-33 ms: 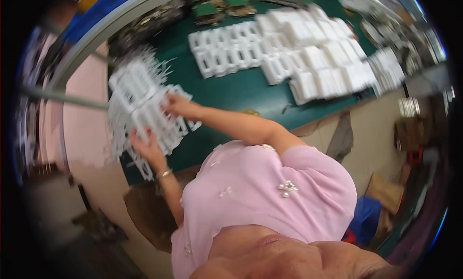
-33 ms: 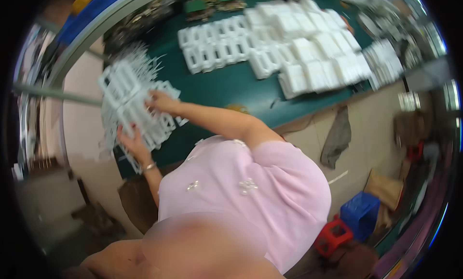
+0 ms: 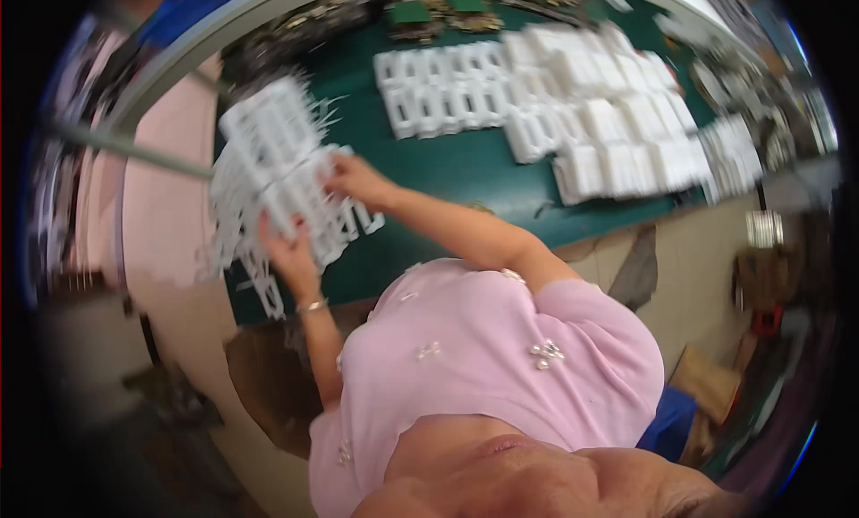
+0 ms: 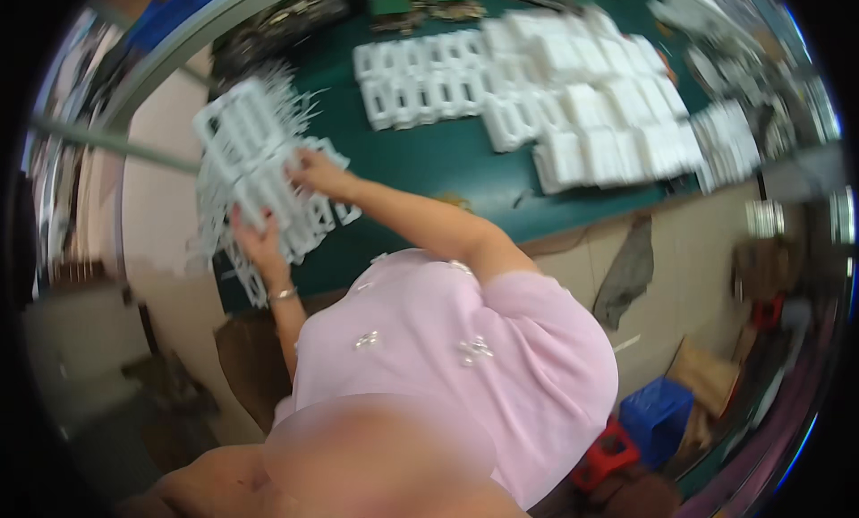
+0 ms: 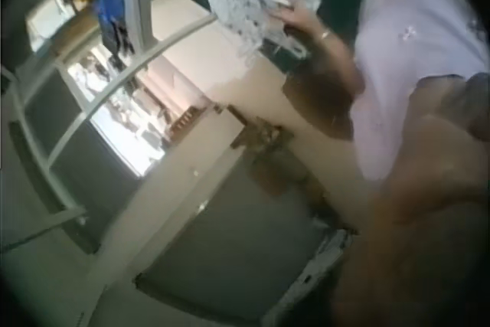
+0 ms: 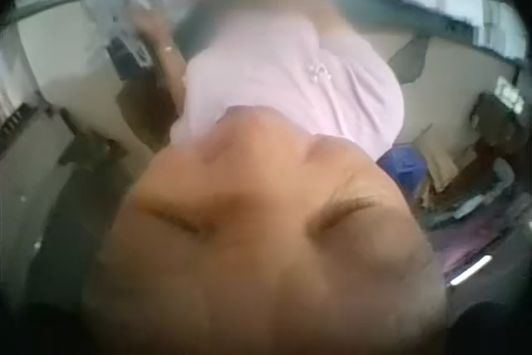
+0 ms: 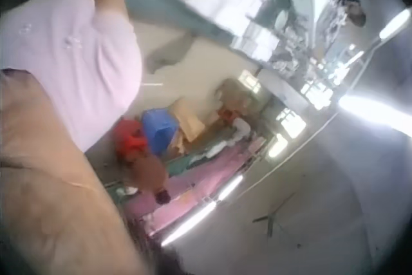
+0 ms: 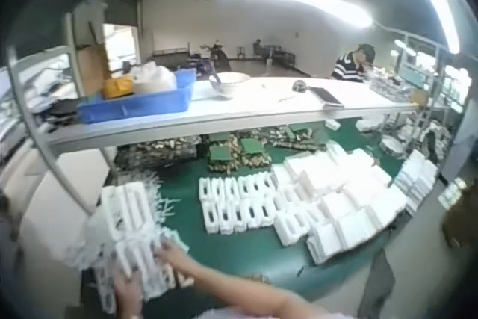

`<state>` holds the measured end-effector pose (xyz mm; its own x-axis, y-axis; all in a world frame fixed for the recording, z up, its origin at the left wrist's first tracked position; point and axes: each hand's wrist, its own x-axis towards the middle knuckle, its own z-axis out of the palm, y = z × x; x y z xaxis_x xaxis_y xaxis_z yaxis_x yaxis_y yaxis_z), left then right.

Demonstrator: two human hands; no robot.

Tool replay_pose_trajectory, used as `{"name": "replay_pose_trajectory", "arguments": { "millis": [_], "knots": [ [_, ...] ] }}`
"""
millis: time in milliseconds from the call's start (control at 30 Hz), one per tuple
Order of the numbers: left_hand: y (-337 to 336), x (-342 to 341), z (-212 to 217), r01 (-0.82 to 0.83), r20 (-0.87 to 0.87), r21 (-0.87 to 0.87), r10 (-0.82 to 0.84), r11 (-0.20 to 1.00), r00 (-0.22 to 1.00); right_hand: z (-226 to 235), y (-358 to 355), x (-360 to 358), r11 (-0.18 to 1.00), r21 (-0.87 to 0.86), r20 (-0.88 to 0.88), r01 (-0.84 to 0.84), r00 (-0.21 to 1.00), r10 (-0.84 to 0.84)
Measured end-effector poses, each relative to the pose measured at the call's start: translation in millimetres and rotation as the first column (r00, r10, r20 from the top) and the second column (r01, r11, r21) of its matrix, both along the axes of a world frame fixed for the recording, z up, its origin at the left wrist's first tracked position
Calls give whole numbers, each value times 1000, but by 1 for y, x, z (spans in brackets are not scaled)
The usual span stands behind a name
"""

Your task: Assembling and bundling white plastic components using rubber bands on a workbench.

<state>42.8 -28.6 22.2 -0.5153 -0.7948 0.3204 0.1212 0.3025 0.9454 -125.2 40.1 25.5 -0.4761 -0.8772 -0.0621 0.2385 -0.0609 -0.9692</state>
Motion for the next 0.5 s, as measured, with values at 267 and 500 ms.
{"name": "replay_pose_trajectory", "arguments": {
  "millis": [267, 500],
  "knots": [
    [-1, -36, 5, 593, -543, 434, -329, 678, 773, 20, 48, -36, 986, -146, -31, -84, 996, 81],
    [17, -52, -10, 547, -534, 609, -213, 574, 818, -18, 65, -42, 996, 4, 53, -92, 994, 92]
  ]
}}
